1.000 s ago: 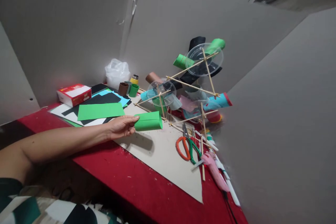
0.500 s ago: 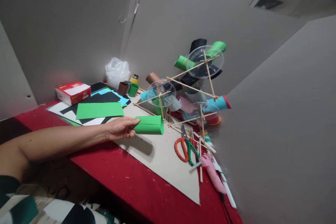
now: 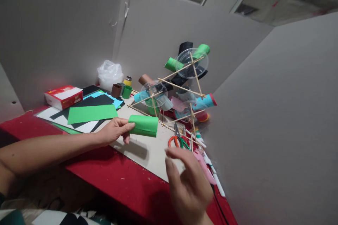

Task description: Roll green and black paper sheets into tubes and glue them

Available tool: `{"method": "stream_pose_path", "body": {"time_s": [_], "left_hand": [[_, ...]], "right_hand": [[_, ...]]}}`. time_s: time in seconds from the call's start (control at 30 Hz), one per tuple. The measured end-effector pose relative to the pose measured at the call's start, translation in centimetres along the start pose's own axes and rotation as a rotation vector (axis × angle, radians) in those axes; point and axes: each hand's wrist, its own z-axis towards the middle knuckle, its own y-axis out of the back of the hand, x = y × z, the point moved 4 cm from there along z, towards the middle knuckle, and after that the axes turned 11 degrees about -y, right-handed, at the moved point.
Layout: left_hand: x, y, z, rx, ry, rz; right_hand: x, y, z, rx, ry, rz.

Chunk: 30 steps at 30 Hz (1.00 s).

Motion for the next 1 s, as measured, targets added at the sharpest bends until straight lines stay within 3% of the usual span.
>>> {"method": "stream_pose_path", "body": {"time_s": [0.13,0.27,0.47,0.63,1.0], "left_hand": [[-0.5,-0.4,-0.5,0.028,-0.060,0.083],[-0.4,-0.8,-1.0,0.067,-0.107,0.127],[-0.2,-1.3,-1.3,0.141,-0.139,0.230],[-0.3,-1.6,-1.4,0.191,-0.068,0.135],[-0.1,-1.4,-1.0,0.102,0.028,-0.028]], "right_hand": [[-2.3,-3.6,3.8,0.249,-0.454,0.210],[-3.4,-5.0,3.4,0.395,-0.609,0.366],[-3.6,-6.6,2.5,0.472,-0.663,0.452],[-4.3,-6.8,2.7,0.461,-0.680,0.472],[-4.5,-7.0,2.3,0.438,-0.643,0.448]]}}
